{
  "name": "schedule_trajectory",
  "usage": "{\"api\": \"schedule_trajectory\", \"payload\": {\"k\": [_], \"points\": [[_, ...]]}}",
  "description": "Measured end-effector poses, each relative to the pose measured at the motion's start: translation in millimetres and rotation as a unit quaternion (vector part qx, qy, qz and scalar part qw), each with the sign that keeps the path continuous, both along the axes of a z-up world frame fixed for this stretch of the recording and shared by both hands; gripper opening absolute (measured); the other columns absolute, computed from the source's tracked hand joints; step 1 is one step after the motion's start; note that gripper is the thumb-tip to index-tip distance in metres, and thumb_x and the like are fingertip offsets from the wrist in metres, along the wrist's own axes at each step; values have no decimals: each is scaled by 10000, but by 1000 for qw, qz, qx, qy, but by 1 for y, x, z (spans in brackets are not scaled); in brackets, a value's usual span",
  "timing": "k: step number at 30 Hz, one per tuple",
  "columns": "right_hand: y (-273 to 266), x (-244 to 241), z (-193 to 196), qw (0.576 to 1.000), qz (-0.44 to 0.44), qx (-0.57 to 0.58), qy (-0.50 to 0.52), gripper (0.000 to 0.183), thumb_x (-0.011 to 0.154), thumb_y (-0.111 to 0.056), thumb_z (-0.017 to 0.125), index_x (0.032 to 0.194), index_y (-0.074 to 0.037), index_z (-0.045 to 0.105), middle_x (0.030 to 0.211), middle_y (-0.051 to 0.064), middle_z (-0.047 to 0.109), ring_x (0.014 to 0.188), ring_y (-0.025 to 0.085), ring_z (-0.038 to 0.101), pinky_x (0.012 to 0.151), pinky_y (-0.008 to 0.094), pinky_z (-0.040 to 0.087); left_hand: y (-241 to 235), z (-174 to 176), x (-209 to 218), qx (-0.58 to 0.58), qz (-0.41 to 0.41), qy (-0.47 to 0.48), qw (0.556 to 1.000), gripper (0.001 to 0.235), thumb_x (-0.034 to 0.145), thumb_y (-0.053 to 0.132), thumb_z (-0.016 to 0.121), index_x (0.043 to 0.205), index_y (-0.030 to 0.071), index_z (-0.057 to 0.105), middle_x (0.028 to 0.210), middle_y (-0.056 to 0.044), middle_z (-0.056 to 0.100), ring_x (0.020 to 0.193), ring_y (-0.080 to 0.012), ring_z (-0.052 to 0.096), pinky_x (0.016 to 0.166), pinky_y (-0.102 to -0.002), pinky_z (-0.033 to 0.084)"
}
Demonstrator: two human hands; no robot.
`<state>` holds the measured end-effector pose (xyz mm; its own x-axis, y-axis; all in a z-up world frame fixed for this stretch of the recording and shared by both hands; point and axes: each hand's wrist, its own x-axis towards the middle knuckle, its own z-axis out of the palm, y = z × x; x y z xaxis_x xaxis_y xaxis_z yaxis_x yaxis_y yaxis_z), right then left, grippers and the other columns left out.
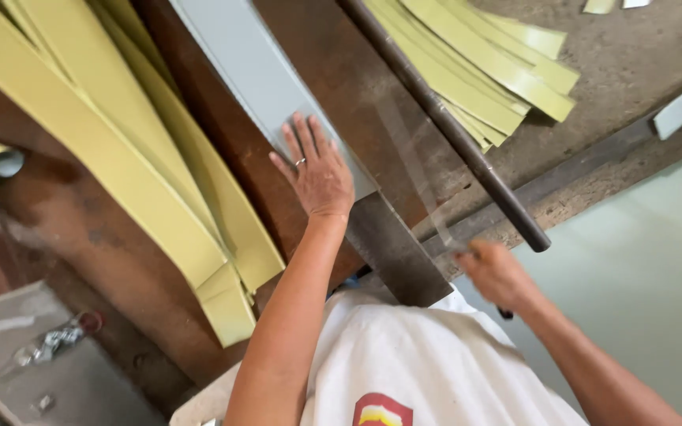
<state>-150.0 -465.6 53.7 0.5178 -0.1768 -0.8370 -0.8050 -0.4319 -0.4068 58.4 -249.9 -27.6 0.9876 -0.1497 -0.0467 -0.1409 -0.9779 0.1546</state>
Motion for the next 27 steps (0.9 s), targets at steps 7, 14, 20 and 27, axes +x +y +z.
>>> {"api": "schedule_trajectory", "payload": {"k": [7,14,20,27], "points": [[6,-19,-54,995,-29,31,-88,283,1026,-254,600,931,13,617,652,67,559,539,179,502,486,362,399,5,5,-1,52,2,23,998,593,1091,281,355,1657,127,272,1737,-44,126,1604,-284,60,1263,-614,24],[-14,7,-51,987,-99,119,-33,217,1029,-246,587,954,-43,574,643,-15,473,505,130,442,441,336,381,1,10,-3,4,1,39,999,584,1105,323,331,1644,124,230,1730,-49,116,1592,-283,31,1259,-631,15],[-15,34,-14,997,-29,73,0,227,1024,-260,586,969,-46,637,637,-7,483,509,133,451,451,334,376,10,2,-3,14,-3,37,999,593,1109,337,326,1651,116,227,1729,-52,97,1592,-290,26,1254,-638,2],[-6,14,-69,986,121,46,-100,148,976,-196,518,934,-131,644,636,-117,486,515,40,437,430,240,382,6,5,2,9,-11,20,1000,570,1114,323,334,1646,137,247,1731,-43,117,1595,-284,37,1261,-632,19]]}}
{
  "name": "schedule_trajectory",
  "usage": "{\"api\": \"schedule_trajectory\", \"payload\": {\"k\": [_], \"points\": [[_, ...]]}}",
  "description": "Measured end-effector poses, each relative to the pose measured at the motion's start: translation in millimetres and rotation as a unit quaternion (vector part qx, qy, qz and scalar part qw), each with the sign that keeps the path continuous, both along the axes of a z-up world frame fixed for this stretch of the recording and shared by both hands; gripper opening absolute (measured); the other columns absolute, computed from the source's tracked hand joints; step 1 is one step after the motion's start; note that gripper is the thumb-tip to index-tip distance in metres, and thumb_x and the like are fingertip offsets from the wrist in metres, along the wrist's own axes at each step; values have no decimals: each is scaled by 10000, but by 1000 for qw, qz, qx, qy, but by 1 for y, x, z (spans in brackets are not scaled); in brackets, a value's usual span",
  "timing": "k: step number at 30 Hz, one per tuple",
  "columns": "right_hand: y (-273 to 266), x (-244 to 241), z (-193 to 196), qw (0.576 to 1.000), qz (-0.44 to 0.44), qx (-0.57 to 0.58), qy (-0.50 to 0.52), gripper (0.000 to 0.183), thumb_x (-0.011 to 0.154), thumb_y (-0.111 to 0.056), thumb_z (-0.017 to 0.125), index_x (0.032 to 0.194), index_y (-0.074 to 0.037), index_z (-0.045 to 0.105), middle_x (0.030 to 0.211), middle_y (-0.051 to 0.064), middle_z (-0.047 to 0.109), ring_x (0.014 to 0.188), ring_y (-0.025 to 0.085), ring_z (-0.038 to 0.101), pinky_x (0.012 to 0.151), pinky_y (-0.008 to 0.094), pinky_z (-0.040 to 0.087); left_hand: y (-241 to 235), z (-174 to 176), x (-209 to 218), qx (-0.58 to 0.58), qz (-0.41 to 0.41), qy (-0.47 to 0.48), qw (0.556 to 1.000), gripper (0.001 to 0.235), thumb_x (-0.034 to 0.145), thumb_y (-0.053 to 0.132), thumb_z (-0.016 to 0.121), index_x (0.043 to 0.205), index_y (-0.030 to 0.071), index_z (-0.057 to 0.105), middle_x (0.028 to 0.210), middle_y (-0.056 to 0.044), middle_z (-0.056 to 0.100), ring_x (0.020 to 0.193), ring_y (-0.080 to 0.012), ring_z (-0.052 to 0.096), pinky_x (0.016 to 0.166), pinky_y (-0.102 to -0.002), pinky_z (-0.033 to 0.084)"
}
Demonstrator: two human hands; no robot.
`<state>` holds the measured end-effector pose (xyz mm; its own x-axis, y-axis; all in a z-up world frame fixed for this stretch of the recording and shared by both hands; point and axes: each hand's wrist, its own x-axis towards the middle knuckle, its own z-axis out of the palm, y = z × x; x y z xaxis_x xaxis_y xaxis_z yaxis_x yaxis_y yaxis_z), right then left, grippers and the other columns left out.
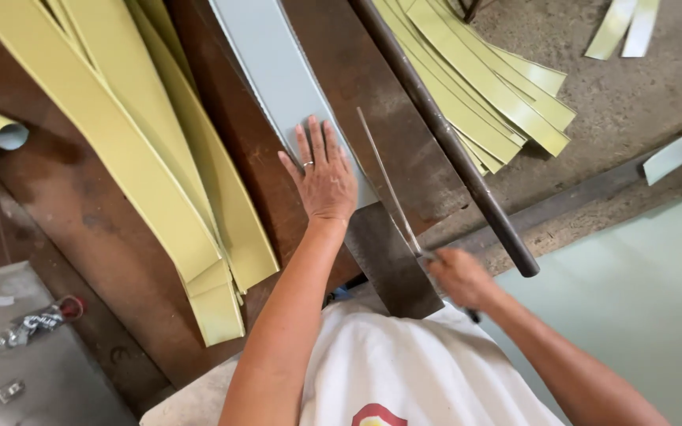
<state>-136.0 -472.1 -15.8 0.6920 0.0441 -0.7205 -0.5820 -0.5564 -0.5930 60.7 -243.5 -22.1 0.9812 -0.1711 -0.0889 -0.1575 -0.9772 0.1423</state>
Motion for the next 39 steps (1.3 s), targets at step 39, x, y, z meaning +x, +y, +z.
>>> {"api": "schedule_trajectory", "payload": {"k": [39], "points": [[24,24,103,888,-376,161,208,490,1063,-499,459,718,-152,440,579,-77,348,453,63,299,375,272,252,11,-15,12,-25,-16,-72,997,554,1104,260,464,1628,127,345,1721,-72,227,1609,-327,142,1283,-636,62]]}}
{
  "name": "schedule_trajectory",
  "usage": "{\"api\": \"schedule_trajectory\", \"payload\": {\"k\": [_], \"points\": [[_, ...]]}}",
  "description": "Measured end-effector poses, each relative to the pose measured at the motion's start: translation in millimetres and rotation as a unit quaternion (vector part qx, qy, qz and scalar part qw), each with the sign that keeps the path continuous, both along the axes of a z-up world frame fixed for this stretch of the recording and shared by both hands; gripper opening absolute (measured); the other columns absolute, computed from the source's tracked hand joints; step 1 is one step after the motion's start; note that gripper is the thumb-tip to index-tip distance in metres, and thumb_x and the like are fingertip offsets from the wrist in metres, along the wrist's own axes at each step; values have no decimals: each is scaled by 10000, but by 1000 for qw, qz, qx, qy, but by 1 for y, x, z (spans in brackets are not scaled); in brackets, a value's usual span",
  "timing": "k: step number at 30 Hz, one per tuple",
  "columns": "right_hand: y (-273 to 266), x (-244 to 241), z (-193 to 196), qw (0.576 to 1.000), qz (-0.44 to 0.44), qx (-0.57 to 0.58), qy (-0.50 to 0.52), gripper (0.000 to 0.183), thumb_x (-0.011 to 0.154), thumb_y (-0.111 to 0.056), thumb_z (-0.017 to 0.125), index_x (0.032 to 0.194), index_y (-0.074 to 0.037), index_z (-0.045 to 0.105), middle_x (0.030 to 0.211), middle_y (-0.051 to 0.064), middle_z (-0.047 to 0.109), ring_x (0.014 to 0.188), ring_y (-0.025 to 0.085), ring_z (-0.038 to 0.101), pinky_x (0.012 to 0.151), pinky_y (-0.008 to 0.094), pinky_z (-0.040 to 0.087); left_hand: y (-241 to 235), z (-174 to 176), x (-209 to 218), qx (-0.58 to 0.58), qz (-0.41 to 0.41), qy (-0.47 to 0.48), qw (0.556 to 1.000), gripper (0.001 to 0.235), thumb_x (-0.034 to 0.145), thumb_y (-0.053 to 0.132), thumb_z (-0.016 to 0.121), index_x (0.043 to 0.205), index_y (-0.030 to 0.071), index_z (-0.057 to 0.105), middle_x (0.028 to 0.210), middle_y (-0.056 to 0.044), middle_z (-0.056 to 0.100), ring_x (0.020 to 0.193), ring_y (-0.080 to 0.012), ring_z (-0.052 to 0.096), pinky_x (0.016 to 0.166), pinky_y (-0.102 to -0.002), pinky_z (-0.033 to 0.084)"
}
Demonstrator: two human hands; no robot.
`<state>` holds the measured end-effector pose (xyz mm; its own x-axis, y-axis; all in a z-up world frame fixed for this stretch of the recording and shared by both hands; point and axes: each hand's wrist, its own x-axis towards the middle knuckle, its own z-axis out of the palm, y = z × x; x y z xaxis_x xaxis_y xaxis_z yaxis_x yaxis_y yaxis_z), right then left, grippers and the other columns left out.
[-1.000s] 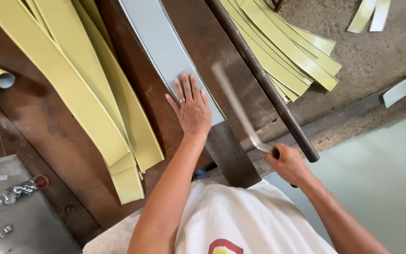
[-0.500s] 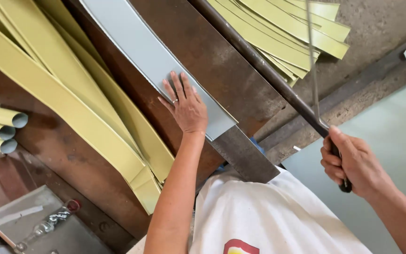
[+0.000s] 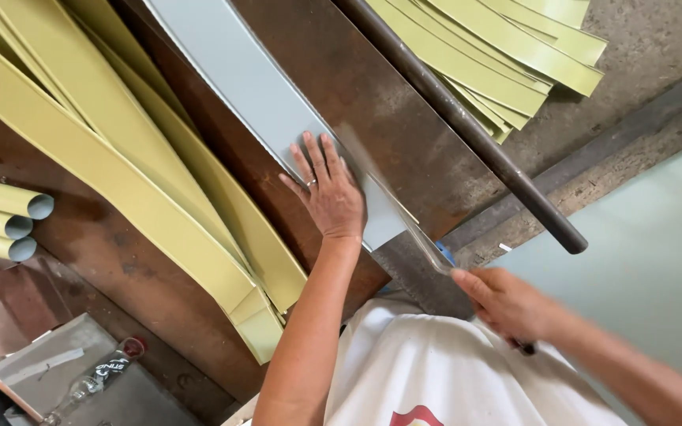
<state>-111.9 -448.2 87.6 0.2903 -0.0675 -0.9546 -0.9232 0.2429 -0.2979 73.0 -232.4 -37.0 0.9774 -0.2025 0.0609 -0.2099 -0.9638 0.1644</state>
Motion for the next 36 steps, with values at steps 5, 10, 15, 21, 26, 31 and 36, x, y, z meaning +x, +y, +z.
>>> {"api": "schedule_trajectory", "payload": {"k": [5,10,15,21,26,31,36], "points": [[-24,23,10,998,28,-10,-46,567,1058,-544,441,721,-87,451,571,-4,383,421,120,343,356,325,304,1,2,0,-3,-2,-2,1000,553,1107,261,446,1634,133,337,1722,-65,223,1608,-321,133,1283,-632,52],[12,18,-4,987,87,-52,-126,502,1045,-567,423,828,-126,528,603,-12,492,444,79,456,404,280,391,3,-3,3,8,1,-12,1000,534,1126,275,418,1642,165,333,1728,-34,218,1613,-289,127,1290,-616,42],[8,17,25,981,182,-56,-24,554,1027,-542,447,788,-52,542,586,42,446,421,159,440,392,370,426,3,9,1,5,11,71,997,568,1081,275,403,1632,159,325,1725,-25,202,1601,-300,120,1264,-633,35],[1,-28,42,984,84,-149,-55,560,1032,-504,446,734,-30,464,567,25,437,421,157,441,394,363,412,-24,39,-65,-13,-2,113,993,574,1074,306,425,1609,128,319,1707,-56,197,1575,-329,121,1161,-747,11],[0,-72,53,976,116,-182,-25,594,1045,-513,483,706,-26,504,541,50,478,417,166,469,408,362,405,-4,51,-75,17,-51,127,991,563,1072,331,435,1582,116,333,1701,-116,189,1582,-351,106,1174,-737,-16],[1,-88,69,977,96,-179,-60,583,1035,-486,471,675,-31,533,505,58,521,400,156,517,413,339,408,6,11,-34,-2,-59,34,998,548,1109,310,433,1616,119,355,1716,-101,192,1598,-322,87,1227,-687,-36],[33,-91,52,984,39,-165,-56,534,1067,-457,426,735,-47,508,486,46,459,382,169,436,397,358,372,2,4,-42,-2,-63,10,998,565,1104,281,430,1631,93,346,1727,-95,201,1608,-298,98,1251,-660,-16]]}}
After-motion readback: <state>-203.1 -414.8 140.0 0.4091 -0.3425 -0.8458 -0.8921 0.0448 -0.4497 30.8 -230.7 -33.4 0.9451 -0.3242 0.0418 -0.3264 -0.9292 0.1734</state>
